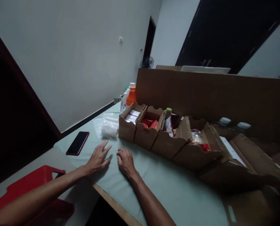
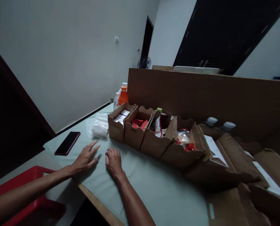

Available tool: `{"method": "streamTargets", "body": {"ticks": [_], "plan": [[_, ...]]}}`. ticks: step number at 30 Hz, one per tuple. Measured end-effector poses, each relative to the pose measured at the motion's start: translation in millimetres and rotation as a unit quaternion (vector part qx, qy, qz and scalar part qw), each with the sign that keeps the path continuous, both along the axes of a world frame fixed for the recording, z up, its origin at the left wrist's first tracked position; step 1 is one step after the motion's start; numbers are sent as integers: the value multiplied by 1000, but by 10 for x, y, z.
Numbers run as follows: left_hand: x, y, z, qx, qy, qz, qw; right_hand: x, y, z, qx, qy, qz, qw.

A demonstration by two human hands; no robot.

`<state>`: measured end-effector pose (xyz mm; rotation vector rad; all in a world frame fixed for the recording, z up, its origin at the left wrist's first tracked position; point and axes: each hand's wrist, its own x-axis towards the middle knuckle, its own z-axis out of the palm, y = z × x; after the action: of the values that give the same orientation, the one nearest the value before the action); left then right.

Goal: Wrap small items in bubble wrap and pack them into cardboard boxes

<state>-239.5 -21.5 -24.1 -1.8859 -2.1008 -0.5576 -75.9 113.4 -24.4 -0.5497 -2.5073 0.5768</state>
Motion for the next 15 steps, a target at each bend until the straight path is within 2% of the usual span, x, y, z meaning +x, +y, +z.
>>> {"method": "streamTargets", "body": {"ticks": [4,8,12,14,15], "plan": [[158,91,-45,-32,-11,4,999,-10,-100,68,33,-46,-2,998],[158,112,-189,-67,9,19,998,168,-291,179,67,-106,2,992],[51,123,-317,-78,64,5,995,613,-620,274,97,-142,19,985],[55,101,-307,-93,83,9,992,943,-883,315,72,-149,57,985],[75,85,-284,-102,86,12,991,1133,-1016,339,36,-149,72,985]]}}
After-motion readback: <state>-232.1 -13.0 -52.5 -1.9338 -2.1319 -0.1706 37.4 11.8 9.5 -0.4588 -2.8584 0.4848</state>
